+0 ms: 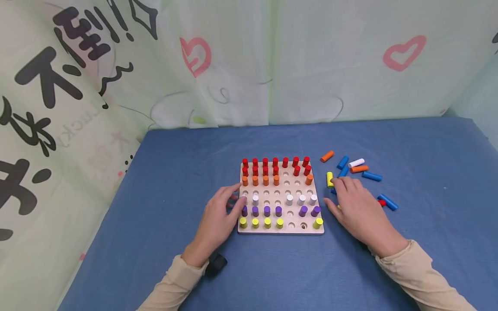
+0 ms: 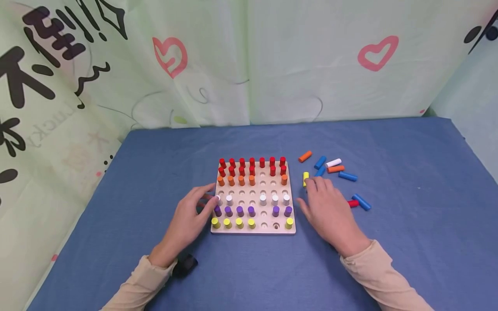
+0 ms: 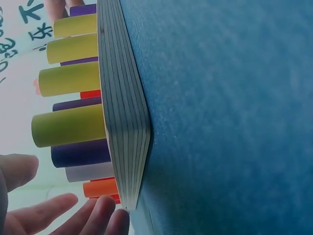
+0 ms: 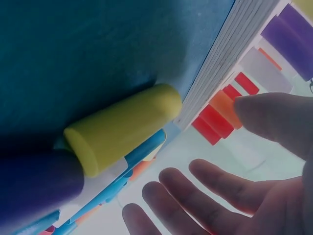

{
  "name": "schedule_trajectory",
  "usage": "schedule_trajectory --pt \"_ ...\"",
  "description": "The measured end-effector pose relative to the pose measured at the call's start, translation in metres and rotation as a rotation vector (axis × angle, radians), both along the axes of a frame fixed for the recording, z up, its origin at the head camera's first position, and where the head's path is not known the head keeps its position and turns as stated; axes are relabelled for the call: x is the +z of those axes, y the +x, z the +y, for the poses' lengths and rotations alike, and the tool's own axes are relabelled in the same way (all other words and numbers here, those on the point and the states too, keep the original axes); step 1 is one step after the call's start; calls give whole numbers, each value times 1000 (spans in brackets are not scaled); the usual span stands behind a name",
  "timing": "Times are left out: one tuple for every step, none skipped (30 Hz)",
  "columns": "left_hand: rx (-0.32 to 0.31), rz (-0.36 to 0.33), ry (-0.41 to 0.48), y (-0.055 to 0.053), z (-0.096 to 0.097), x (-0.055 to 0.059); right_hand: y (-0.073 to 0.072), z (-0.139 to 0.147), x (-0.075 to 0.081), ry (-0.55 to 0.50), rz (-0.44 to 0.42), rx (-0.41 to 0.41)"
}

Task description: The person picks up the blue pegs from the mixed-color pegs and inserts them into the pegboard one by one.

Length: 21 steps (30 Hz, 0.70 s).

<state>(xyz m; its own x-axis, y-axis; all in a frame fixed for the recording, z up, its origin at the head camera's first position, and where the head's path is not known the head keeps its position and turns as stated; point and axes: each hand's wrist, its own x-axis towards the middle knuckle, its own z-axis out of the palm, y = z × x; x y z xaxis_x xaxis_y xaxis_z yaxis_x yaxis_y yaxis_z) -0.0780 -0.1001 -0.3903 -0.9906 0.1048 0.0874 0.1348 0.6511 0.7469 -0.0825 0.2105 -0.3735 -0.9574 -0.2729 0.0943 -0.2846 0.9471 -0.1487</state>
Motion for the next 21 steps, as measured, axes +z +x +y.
schedule_trajectory --pt "3 -5 3 -1 0 0 -1 1 0 -2 2 4" --pt "6 -11 3 -2 0 -1 -1 1 0 -3 3 8" --pt "10 -17 3 -2 0 -1 -2 2 0 -4 4 11" --pt "14 -23 1 -3 0 -2 -2 3 0 -5 7 16" --pt "18 -29 2 -4 0 -2 -3 3 0 -8 7 19" --pt "22 -35 3 -5 -1 -3 -3 4 0 -10 6 21" --pt "24 -35 4 -5 -1 -3 -3 4 0 -12 3 22" --pt "25 -37 5 -6 -1 -3 -3 4 -1 -11 3 23" --pt "26 -40 10 -7 -1 -4 -4 5 -1 -10 3 24" --pt "28 -41 13 -8 -1 -4 -4 5 -1 -10 3 25" --pt "29 -42 18 -9 -1 -5 -4 5 -1 -6 2 26" --pt "32 -44 24 -10 -1 -5 -5 5 -1 -4 1 26" --pt "35 -48 28 -11 -1 -6 -5 6 -1 0 0 26" --pt "40 -56 35 -12 -2 -6 -5 6 -1 3 -1 26" --pt "45 -63 41 -13 -2 -7 -6 6 -1 6 -2 25" --pt "51 -72 47 -14 -2 -8 -6 7 -1 8 -2 25" --pt "56 -81 55 -15 -2 -8 -6 7 -1 10 -3 24" --pt "61 -91 64 -16 -2 -8 -7 7 -1 9 -6 22" --pt "65 -100 71 -16 -2 -9 -7 8 -1 10 -7 21" --pt "70 -109 79 -17 -3 -9 -7 8 -2 10 -10 21" --pt "71 -116 85 -18 -3 -10 -8 8 -2 9 -12 20"
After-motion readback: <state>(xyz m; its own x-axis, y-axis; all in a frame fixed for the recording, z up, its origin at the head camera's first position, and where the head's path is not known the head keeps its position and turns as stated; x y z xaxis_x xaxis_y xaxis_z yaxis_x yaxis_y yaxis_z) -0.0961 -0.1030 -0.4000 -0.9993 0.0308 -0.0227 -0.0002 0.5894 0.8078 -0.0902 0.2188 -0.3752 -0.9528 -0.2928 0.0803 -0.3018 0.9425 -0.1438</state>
